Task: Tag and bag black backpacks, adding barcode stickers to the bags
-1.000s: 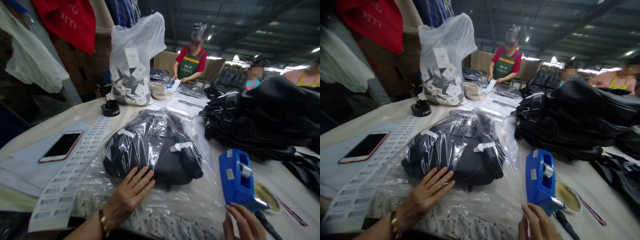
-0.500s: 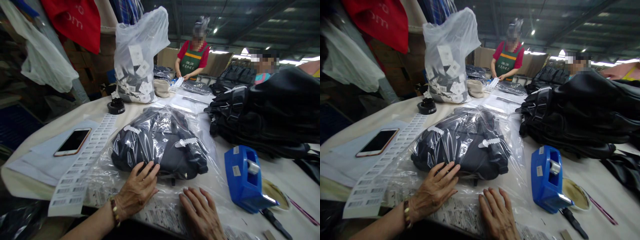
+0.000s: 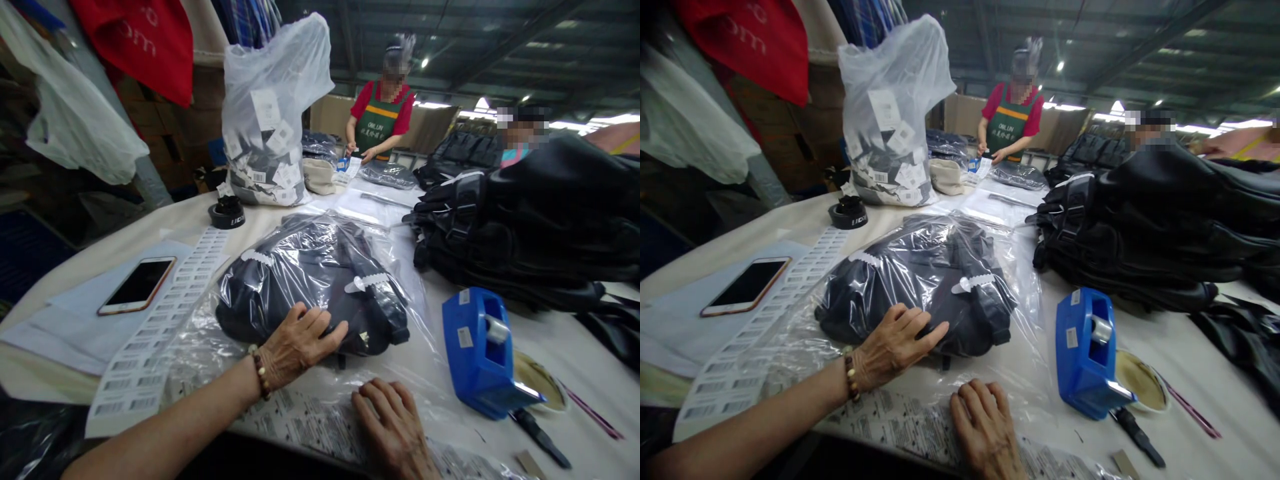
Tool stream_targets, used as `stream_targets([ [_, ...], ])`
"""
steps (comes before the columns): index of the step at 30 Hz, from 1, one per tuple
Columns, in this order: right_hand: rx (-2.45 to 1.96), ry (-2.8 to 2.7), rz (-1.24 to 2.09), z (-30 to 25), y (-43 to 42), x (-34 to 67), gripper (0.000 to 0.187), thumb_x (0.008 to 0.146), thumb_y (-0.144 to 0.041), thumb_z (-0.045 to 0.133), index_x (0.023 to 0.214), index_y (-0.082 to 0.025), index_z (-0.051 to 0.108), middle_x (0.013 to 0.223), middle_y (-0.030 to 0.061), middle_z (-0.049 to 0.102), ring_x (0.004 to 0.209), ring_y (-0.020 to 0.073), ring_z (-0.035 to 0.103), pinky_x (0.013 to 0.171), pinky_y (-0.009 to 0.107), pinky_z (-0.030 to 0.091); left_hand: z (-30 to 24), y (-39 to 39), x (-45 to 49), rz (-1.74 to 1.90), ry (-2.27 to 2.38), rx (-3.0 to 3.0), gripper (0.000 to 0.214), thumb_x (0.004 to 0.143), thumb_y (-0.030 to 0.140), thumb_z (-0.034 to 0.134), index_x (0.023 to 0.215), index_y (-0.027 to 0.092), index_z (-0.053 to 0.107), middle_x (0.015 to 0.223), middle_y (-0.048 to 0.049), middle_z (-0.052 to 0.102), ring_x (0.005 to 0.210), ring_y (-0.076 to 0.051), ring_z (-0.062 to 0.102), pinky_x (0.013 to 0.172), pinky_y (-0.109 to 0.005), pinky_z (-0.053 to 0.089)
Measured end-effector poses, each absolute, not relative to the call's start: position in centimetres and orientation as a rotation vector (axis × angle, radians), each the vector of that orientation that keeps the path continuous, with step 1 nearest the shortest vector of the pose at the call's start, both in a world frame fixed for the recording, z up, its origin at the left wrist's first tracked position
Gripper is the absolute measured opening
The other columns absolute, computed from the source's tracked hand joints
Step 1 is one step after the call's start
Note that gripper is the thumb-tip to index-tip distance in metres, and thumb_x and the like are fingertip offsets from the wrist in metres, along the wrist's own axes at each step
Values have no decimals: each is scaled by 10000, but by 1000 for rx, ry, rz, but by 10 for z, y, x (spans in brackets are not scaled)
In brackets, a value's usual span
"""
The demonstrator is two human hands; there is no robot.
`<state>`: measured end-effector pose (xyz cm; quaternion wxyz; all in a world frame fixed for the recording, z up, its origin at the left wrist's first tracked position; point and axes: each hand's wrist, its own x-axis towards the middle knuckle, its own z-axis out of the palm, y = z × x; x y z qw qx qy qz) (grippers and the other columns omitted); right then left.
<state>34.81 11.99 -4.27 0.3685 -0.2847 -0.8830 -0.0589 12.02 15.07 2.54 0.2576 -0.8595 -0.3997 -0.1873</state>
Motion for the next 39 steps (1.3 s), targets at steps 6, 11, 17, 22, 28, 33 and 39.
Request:
stream_targets([
  [6, -733, -2376, -118, -22, 136, 344, 326, 927, -93, 249, 910, -140, 572, 830, 58, 632, 792, 156, 538, 777, 302, 355, 9, 156, 120, -491, -1085, -2353, 389, 867, 194, 495, 1255, 188, 462, 1150, -95, 547, 1086, -221, 478, 922, -390, 359],
  [11, -895, -2332, -134, -12, 156, 340, 220, 915, -127, 370, 780, -177, 536, 585, -9, 504, 548, 140, 455, 582, 279, 311, 17, 155, 116, -591, -1132, -2504, 417, 830, 164, 472, 1246, 186, 469, 1167, -120, 538, 1089, -246, 485, 903, -414, 400],
  [17, -995, -2253, -157, -11, 162, 334, 208, 920, -188, 424, 730, -191, 509, 589, -5, 530, 546, 141, 498, 579, 274, 310, 33, 148, 112, -769, -1175, -2755, 176, 813, 266, 492, 925, 148, 560, 1209, -161, 525, 1175, -263, 450, 978, -466, 379],
  [22, -1039, -2243, -137, -9, 161, 330, 245, 921, -196, 421, 681, -204, 471, 567, -14, 517, 517, 137, 486, 564, 275, 306, 16, 145, 118, -654, -1176, -2635, 137, 779, 285, 572, 746, 153, 564, 1280, -185, 496, 1261, -315, 382, 1034, -548, 295],
  [28, -957, -2296, -73, -7, 165, 343, 182, 936, -234, 393, 807, -186, 511, 633, -11, 566, 558, 126, 515, 580, 256, 340, 8, 147, 116, -769, -1185, -2576, 165, 845, 126, 455, 732, 150, 573, 1245, -135, 555, 1215, -245, 462, 1011, -479, 371],
  [33, -974, -2301, -83, -1, 169, 367, 143, 923, -228, 424, 878, -177, 550, 700, 17, 588, 638, 148, 530, 626, 261, 360, 12, 151, 116, -819, -1184, -2564, 215, 872, 153, 440, 694, 152, 561, 1198, -123, 599, 1155, -231, 526, 974, -461, 423],
  [39, -1094, -2247, -171, -1, 173, 374, 169, 910, -218, 449, 794, -186, 567, 662, 19, 565, 609, 162, 502, 604, 280, 331, 15, 152, 116, -852, -1187, -2572, 238, 877, 159, 430, 680, 152, 564, 1158, -118, 627, 1103, -223, 569, 933, -451, 472],
])
